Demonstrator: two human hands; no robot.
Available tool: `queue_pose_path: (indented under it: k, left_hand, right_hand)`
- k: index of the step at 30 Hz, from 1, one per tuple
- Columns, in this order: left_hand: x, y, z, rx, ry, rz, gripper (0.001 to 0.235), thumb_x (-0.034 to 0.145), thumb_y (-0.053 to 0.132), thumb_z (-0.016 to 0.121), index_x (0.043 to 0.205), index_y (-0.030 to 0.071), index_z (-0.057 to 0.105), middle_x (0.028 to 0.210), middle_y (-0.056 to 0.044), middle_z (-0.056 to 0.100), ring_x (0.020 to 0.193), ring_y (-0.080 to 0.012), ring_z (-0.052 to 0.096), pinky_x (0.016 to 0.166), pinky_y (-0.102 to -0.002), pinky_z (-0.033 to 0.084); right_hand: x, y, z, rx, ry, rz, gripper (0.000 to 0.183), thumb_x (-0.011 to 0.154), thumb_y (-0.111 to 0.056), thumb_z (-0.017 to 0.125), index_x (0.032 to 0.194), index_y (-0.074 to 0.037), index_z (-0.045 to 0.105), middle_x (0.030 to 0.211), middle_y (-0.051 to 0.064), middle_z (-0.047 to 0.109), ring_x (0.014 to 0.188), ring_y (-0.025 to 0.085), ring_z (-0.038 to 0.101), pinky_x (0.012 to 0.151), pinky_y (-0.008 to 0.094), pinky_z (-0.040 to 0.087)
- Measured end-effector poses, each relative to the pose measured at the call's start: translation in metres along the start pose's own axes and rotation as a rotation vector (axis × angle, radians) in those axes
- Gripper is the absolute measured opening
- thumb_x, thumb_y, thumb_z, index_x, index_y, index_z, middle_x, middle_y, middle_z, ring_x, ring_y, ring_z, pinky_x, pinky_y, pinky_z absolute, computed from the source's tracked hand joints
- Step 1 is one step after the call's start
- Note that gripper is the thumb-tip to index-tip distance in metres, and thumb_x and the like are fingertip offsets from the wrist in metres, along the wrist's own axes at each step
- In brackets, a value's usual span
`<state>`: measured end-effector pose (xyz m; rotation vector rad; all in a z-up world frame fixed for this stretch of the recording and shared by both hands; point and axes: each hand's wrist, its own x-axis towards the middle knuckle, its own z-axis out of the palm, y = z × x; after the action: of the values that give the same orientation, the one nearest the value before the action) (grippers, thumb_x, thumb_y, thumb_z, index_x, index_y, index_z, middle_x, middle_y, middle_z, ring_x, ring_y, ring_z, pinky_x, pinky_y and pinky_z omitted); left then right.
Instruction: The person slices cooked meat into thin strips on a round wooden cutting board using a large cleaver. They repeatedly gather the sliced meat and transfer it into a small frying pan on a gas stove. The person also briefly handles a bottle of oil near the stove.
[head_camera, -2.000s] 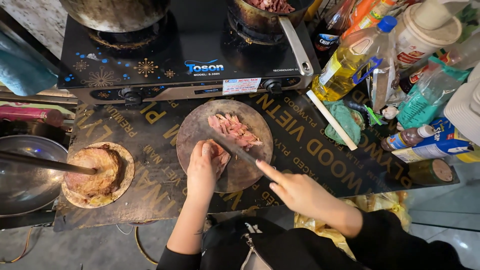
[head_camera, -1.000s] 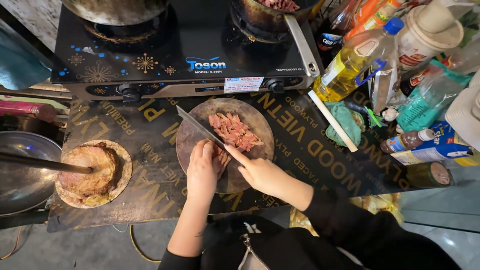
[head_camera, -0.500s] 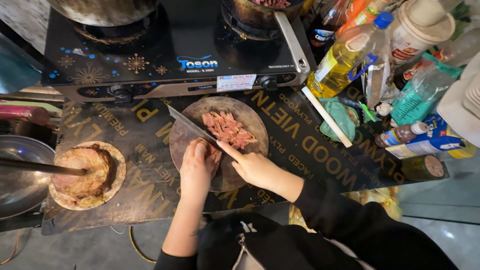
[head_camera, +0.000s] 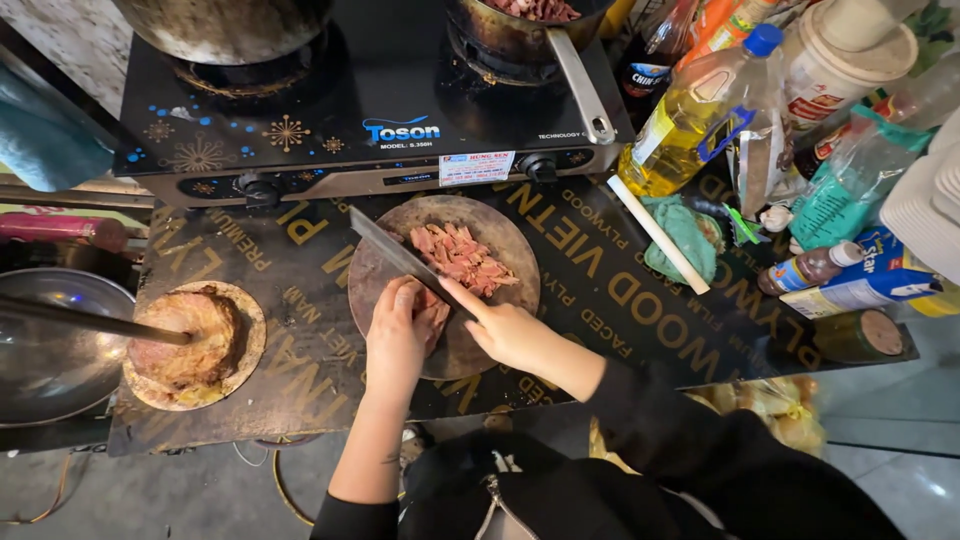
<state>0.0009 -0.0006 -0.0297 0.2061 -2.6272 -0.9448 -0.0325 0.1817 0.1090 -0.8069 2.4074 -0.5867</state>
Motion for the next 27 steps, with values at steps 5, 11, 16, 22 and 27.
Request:
queue_pose_path:
  k: [5,11,16,22,27]
  left_hand:
    - [-0.002,-0.002,-0.002,-0.034,0.030,0.034,0.042,0.085,0.024,0.079,0.122,0.017,0.061,0.133,-0.006,0.061,0.130,-0.0293,0.060,0.107,-0.039,0.052]
    - [-0.008,-0.011,0.013,0.067,0.026,0.052,0.054,0.076,0.016,0.084,0.122,0.015,0.057,0.135,-0.008,0.056,0.134,-0.0329,0.052,0.114,-0.042,0.047]
    - [-0.003,0.000,0.002,0.088,-0.076,-0.023,0.072,0.066,0.013,0.091,0.125,0.013,0.050,0.138,-0.009,0.048,0.134,-0.0361,0.049,0.112,-0.048,0.049]
    - [0.000,0.003,-0.001,0.111,-0.171,-0.069,0.075,0.063,0.012,0.091,0.127,0.012,0.052,0.140,-0.010,0.046,0.136,-0.0346,0.047,0.107,-0.048,0.056]
    - [0.000,-0.001,0.006,0.101,-0.092,-0.064,0.055,0.076,0.009,0.081,0.125,0.011,0.055,0.136,-0.010,0.051,0.132,-0.0347,0.051,0.106,-0.048,0.054]
  right_hand:
    - [-0.058,0.016,-0.005,0.014,-0.063,0.117,0.072,0.100,-0.021,0.043,0.161,-0.040,0.010,0.089,0.028,0.072,0.079,0.047,0.071,0.070,0.052,0.060]
    - [-0.078,0.008,-0.023,-0.127,-0.071,0.207,0.069,0.100,-0.026,0.041,0.160,-0.046,0.012,0.090,0.022,0.073,0.078,0.042,0.074,0.070,0.049,0.062]
    - [-0.092,-0.011,-0.030,-0.291,-0.170,0.208,0.070,0.102,-0.024,0.035,0.162,-0.044,0.003,0.093,0.018,0.072,0.079,0.038,0.074,0.073,0.045,0.063]
    - [-0.058,-0.027,-0.025,-0.230,-0.160,0.201,0.070,0.102,-0.025,0.036,0.161,-0.044,0.003,0.091,0.020,0.072,0.078,0.041,0.074,0.071,0.046,0.063]
    - [-0.008,-0.030,-0.019,-0.060,-0.041,0.063,0.070,0.102,-0.025,0.041,0.160,-0.046,0.007,0.090,0.025,0.072,0.082,0.047,0.071,0.074,0.051,0.060]
